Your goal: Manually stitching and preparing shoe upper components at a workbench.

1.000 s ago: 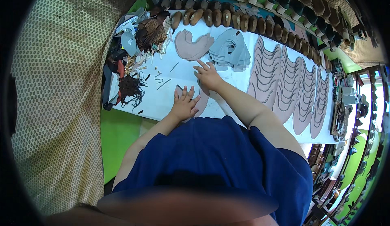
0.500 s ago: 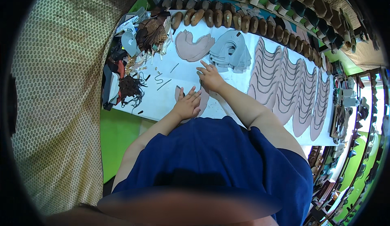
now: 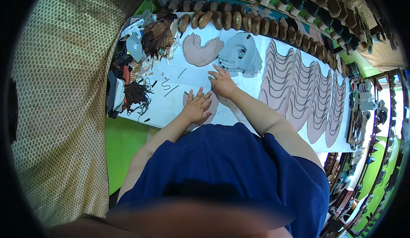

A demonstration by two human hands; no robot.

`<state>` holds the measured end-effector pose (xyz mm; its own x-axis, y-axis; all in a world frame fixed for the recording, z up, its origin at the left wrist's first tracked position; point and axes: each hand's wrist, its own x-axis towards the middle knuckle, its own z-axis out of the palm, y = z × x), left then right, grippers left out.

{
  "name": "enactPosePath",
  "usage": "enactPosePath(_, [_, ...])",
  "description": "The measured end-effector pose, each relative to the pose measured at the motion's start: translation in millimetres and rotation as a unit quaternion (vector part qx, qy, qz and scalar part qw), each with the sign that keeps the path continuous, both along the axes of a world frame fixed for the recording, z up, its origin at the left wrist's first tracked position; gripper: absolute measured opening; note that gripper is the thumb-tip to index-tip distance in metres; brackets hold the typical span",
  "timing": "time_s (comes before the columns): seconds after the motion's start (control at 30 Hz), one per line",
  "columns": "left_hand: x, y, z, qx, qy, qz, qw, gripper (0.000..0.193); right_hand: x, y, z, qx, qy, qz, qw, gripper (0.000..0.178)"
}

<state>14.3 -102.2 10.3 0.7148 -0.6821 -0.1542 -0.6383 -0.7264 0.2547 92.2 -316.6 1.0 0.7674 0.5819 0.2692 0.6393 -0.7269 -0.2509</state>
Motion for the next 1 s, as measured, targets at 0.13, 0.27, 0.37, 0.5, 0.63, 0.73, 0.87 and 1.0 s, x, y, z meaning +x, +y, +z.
enactPosePath(0.13, [5, -4, 4, 0.013, 0.026, 0.002, 1.000, 0.061, -1, -3, -4, -0.004, -0.011, -0.013, 1.000, 0.036])
enactPosePath(0.27, [7, -3, 5, 0.007, 0.044, 0.009, 0.999, 0.061, -2, -4, -7, -0.006, -0.020, -0.019, 1.000, 0.038])
enactPosePath(0.37, [9, -5, 8, 0.010, 0.053, 0.010, 0.999, 0.061, -2, -5, -11, -0.009, -0.025, -0.027, 0.999, 0.035])
enactPosePath(0.5, [7, 2, -3, -0.006, 0.040, 0.021, 0.999, 0.067, -4, -5, -1, -0.021, 0.032, -0.032, 0.999, 0.030])
enactPosePath(0.63, [6, 23, -5, -0.049, 0.035, 0.045, 0.997, 0.077, -8, -15, -4, -0.053, 0.039, -0.018, 0.998, 0.029])
enactPosePath(0.73, [-4, 55, 3, -0.035, 0.004, 0.100, 0.994, 0.081, -18, -19, -13, -0.058, 0.014, -0.028, 0.998, 0.041])
enactPosePath(0.87, [-25, 107, -8, 0.002, -0.044, 0.232, 0.972, 0.082, -48, -9, 6, -0.073, 0.093, 0.036, 0.992, 0.065])
enactPosePath(1.0, [-35, 128, -13, -0.010, -0.030, 0.267, 0.963, 0.081, -64, -4, 4, -0.143, 0.113, 0.026, 0.983, 0.077])
